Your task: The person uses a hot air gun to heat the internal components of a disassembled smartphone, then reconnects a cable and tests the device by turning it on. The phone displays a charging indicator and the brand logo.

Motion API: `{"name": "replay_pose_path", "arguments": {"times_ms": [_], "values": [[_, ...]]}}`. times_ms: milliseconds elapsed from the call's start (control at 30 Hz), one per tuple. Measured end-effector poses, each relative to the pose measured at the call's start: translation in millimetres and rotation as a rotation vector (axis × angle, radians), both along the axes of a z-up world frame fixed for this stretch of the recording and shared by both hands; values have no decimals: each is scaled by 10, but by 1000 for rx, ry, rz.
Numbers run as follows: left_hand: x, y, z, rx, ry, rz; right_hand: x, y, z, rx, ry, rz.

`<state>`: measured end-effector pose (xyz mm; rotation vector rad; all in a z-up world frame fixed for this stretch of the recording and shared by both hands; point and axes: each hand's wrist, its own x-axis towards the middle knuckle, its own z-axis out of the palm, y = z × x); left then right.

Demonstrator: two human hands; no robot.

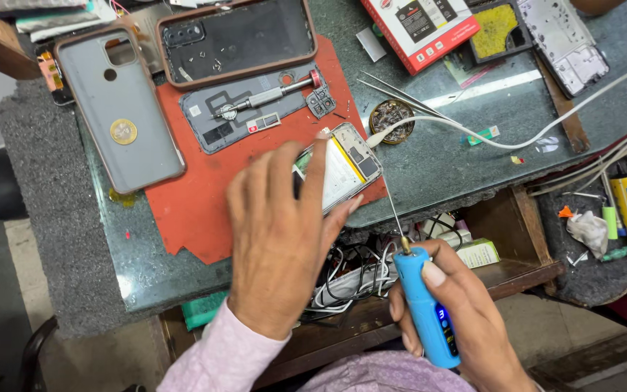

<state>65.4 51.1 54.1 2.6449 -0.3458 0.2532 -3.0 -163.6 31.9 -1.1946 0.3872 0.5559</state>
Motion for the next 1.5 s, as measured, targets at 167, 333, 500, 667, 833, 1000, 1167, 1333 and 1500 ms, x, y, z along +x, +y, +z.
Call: {"name": "replay_pose_path", "arguments": {"times_ms": [167,333,500,667,833,1000,1167,1333,1500], "values": [[-63,-103,-100,-13,-78,-151,182,-44,32,-158,44,46],[-89,-164,-200,-5,-84,-149,228,-195,50,-260,34,108],[-89,-170,-226,1,-67,-144,193,-309,-4,-273,-21,146],[-94,-165,-209,-13,-37,-142,185,-338,-26,-289,-47,133],[-95,-170,-218,-37,-36,-141,160,-331,-21,-332,-55,129],[-97,-166,-224,-34,-31,-144,142,-309,-11,-357,-68,137],[-97,-165,-223,-16,-31,-144,231,-291,-23,-412,-86,125],[-95,-166,-222,-26,-50,-127,316,-312,-7,-445,-98,91],[-82,-173,-230,-2,-65,-125,273,-402,-21,-415,-162,228]]}}
